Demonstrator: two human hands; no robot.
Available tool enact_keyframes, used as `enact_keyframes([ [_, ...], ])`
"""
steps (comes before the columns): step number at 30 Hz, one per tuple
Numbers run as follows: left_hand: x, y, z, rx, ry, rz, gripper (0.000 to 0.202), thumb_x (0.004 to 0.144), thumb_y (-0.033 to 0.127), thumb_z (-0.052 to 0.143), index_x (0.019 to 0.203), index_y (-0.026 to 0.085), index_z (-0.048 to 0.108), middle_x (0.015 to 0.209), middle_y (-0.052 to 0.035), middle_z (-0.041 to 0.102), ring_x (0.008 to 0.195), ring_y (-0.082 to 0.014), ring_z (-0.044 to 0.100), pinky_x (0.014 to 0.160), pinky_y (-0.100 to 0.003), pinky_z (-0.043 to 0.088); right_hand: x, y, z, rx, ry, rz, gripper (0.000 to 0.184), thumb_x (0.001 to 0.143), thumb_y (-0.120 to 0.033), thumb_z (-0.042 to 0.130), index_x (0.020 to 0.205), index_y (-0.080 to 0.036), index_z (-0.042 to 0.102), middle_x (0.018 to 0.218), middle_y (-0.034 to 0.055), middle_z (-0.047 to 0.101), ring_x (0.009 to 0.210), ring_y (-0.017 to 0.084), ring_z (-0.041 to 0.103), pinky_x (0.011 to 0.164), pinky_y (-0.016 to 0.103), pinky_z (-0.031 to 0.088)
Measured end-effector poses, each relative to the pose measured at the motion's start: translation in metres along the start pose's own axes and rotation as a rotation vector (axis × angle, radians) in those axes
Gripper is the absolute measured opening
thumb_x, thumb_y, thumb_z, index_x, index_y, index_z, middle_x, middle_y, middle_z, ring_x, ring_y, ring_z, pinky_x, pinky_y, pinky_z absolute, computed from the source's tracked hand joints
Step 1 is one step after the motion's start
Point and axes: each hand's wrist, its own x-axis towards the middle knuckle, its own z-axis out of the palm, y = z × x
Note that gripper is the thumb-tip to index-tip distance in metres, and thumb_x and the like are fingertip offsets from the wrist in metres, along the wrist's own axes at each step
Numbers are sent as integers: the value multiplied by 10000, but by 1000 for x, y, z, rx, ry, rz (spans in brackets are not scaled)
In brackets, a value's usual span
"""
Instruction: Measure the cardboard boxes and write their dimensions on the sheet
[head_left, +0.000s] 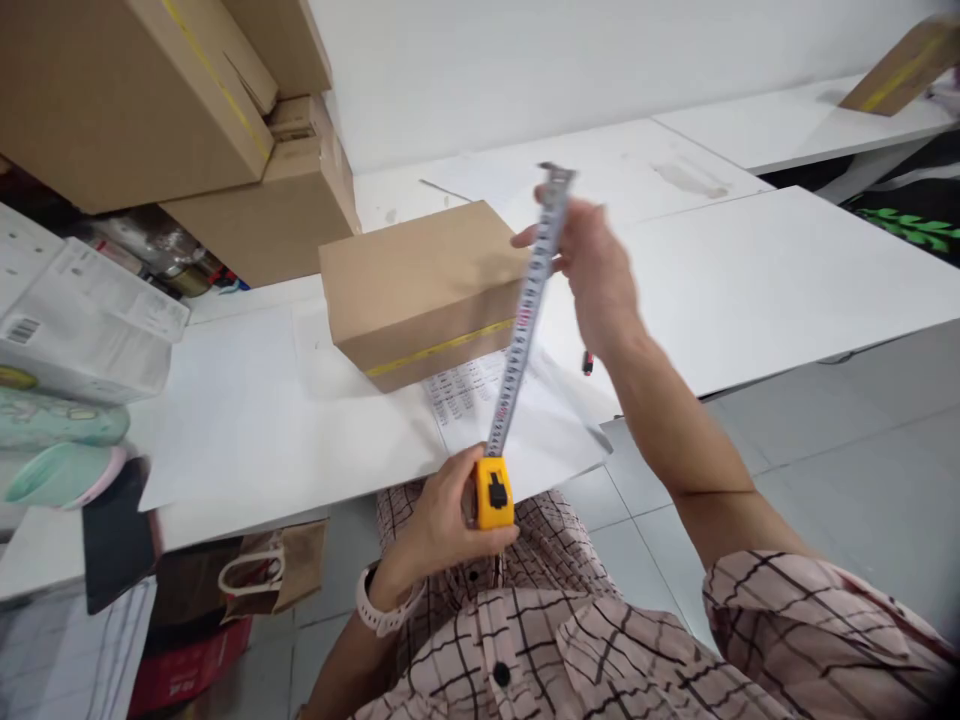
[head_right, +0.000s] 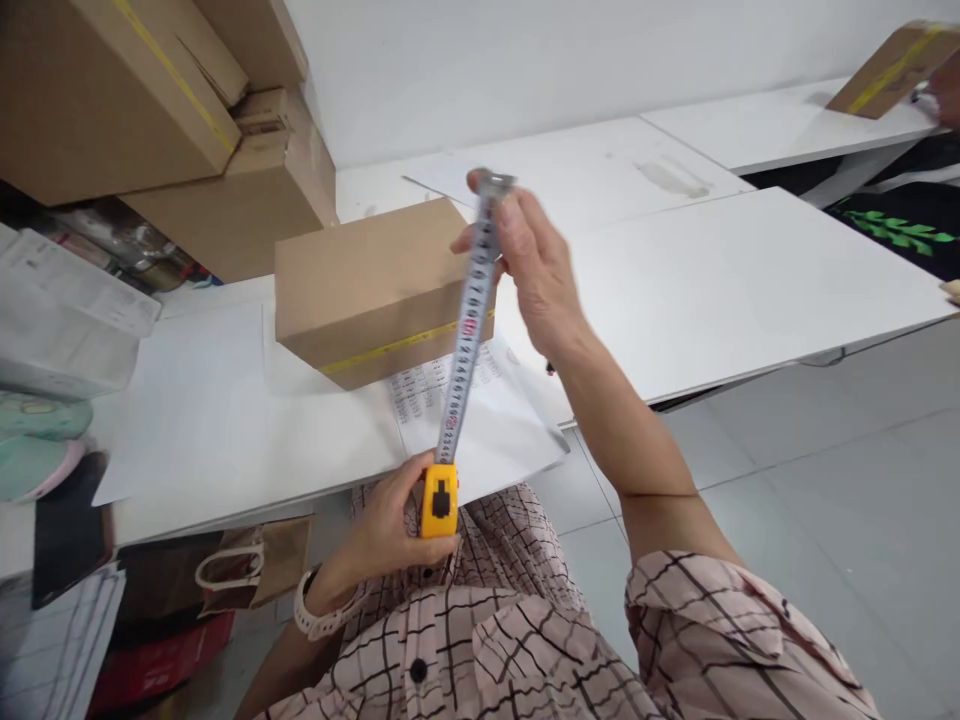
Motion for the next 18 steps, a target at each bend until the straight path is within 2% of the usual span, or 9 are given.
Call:
enact_keyframes([
  [1, -5, 4, 2, 44, -24, 13, 790, 688, 435, 880, 1377, 238, 548, 1260, -124, 660, 1102, -337, 623, 979, -469, 493, -1, -8, -9, 113, 44, 12, 558, 1042, -621, 302, 1342, -276, 623, 1011, 80, 705, 866, 224, 665, 732, 385, 516],
  [3, -14, 8, 7, 73, -78, 23, 793, 686, 442, 882, 1382, 245, 556, 1291, -130, 651, 1152, -366, 612, 1028, -513, 464, -10, -18, -25, 262, 119, 24, 387, 986, -592, 521, 1129, -294, 720, 770, 25, 662, 592, 162, 555, 564, 340, 447],
  [5, -22, 6, 11, 45, -81, 6, 808, 712, 428, 869, 1424, 267, 525, 1335, -132, 629, 1182, -370, 605, 1041, -525, 455, -27, -19, -33, 296, 162, 66, 319, 951, -586, 592, 914, -304, 735, 641, -4, 600, 457, 128, 422, 462, 326, 361],
  [7, -29, -1, 15, -16, 23, -15, 875, 724, 389, 868, 1488, 296, 452, 1406, -130, 578, 1247, -361, 576, 1070, -515, 438, -50, -15, -32, 288, 161, 142, 377, 930, -637, 590, 803, -304, 713, 631, 5, 612, 430, 129, 421, 420, 329, 349],
  [11, -33, -16, 20, -184, 307, 26, 1060, 698, 319, 900, 1561, 323, 283, 1406, -115, 538, 1306, -314, 541, 1120, -470, 402, -104, -7, -5, 344, -4, 301, 373, 868, -638, 674, 699, -306, 704, 711, 42, 701, 485, 165, 546, 426, 367, 440],
  [14, -31, -16, 21, -192, 400, 148, 1057, 676, 296, 919, 1531, 323, 299, 1343, -106, 572, 1254, -295, 575, 1096, -450, 424, -134, -7, 17, 398, -230, 307, 374, 883, -552, 703, 615, -293, 673, 691, 23, 706, 571, 181, 612, 498, 366, 473],
  [16, -30, -11, 14, -136, 434, 217, 1027, 680, 283, 920, 1515, 337, 324, 1327, -98, 589, 1230, -290, 594, 1080, -454, 442, -141, -3, 20, 342, -353, 300, 377, 896, -519, 702, 609, -278, 654, 642, 8, 672, 570, 177, 595, 520, 356, 448],
  [17, -29, -8, 8, -100, 466, 252, 1016, 674, 279, 923, 1505, 343, 343, 1319, -92, 594, 1219, -291, 603, 1079, -467, 447, -140, 3, 17, 271, -357, 304, 381, 902, -517, 694, 612, -274, 640, 623, 6, 651, 561, 177, 578, 524, 354, 430],
  [18, -29, -4, -1, -47, 515, 295, 998, 651, 284, 937, 1481, 342, 385, 1306, -84, 599, 1218, -301, 604, 1090, -491, 442, -137, 11, 11, 168, -303, 319, 394, 910, -526, 675, 614, -273, 619, 610, 7, 630, 554, 181, 562, 527, 356, 413],
])
